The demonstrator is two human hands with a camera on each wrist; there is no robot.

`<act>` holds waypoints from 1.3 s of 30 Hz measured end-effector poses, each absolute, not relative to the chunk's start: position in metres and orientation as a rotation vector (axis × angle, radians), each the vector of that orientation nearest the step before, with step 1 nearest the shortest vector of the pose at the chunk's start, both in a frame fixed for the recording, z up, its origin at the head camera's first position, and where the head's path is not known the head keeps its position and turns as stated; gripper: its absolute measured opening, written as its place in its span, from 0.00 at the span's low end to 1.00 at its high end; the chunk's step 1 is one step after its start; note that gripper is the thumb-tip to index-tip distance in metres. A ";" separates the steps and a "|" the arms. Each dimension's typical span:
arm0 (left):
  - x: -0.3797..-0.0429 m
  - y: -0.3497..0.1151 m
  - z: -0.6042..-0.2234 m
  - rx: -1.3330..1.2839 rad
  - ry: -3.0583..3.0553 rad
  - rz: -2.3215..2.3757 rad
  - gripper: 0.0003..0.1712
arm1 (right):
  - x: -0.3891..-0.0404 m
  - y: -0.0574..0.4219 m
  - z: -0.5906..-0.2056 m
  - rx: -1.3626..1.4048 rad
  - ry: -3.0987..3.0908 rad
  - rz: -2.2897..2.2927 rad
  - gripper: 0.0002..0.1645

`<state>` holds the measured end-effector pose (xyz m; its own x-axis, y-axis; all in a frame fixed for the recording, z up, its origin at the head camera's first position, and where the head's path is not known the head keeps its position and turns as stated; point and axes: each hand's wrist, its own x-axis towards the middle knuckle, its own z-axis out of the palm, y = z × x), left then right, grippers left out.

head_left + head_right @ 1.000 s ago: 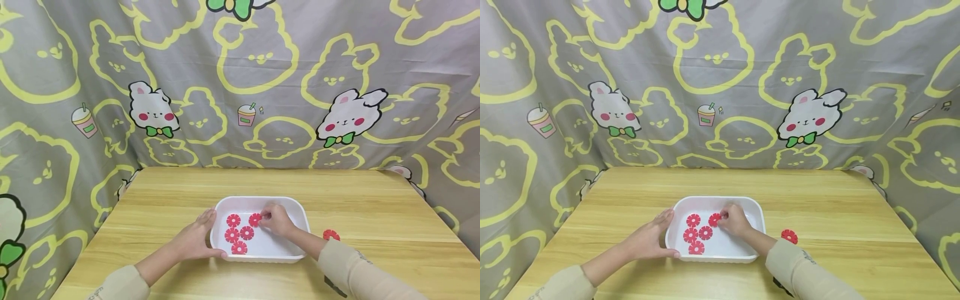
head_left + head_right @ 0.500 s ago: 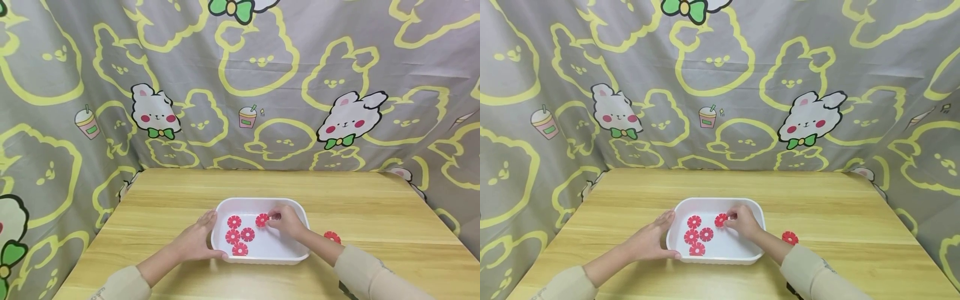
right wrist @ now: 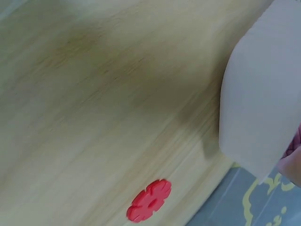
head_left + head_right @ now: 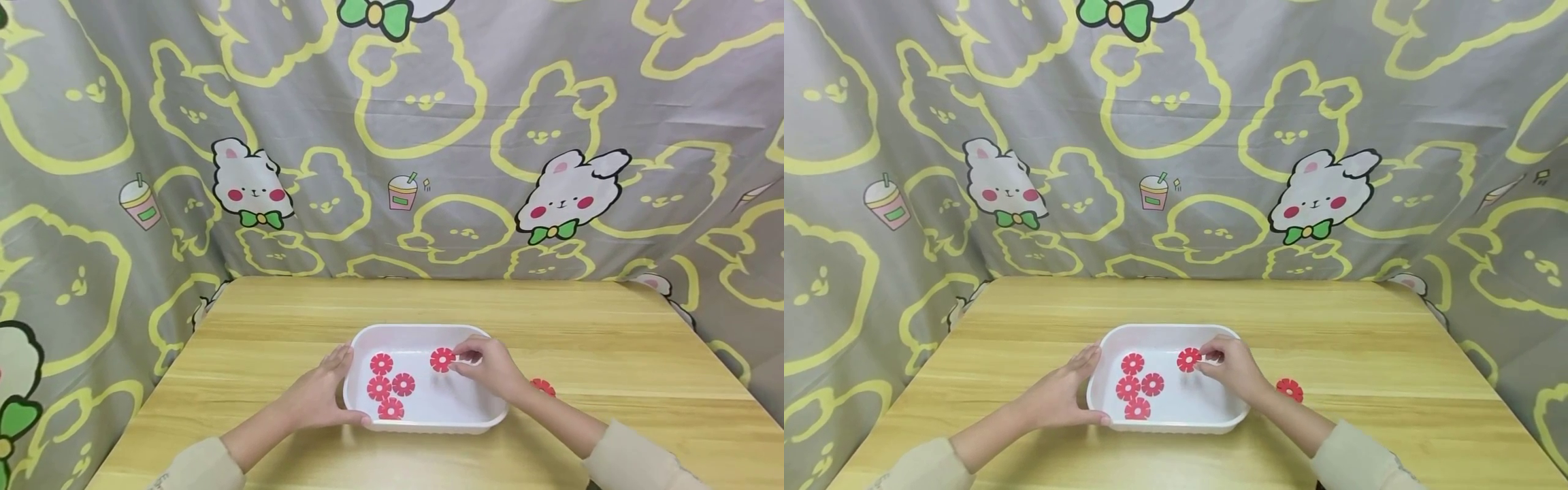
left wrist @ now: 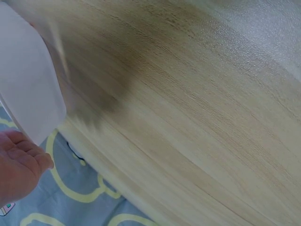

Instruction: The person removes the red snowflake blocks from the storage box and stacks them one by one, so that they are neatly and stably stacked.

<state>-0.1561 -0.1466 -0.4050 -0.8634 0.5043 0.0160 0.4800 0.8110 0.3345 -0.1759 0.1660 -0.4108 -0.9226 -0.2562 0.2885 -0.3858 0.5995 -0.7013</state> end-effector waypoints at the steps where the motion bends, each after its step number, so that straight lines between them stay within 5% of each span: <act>1: -0.156 -0.147 -0.405 0.795 2.920 0.508 0.68 | -0.175 0.168 -0.409 0.526 -2.668 1.223 0.09; 39: -0.156 -0.146 -0.405 0.796 2.922 0.499 0.67 | -0.136 0.255 -0.415 0.254 -2.470 1.142 0.09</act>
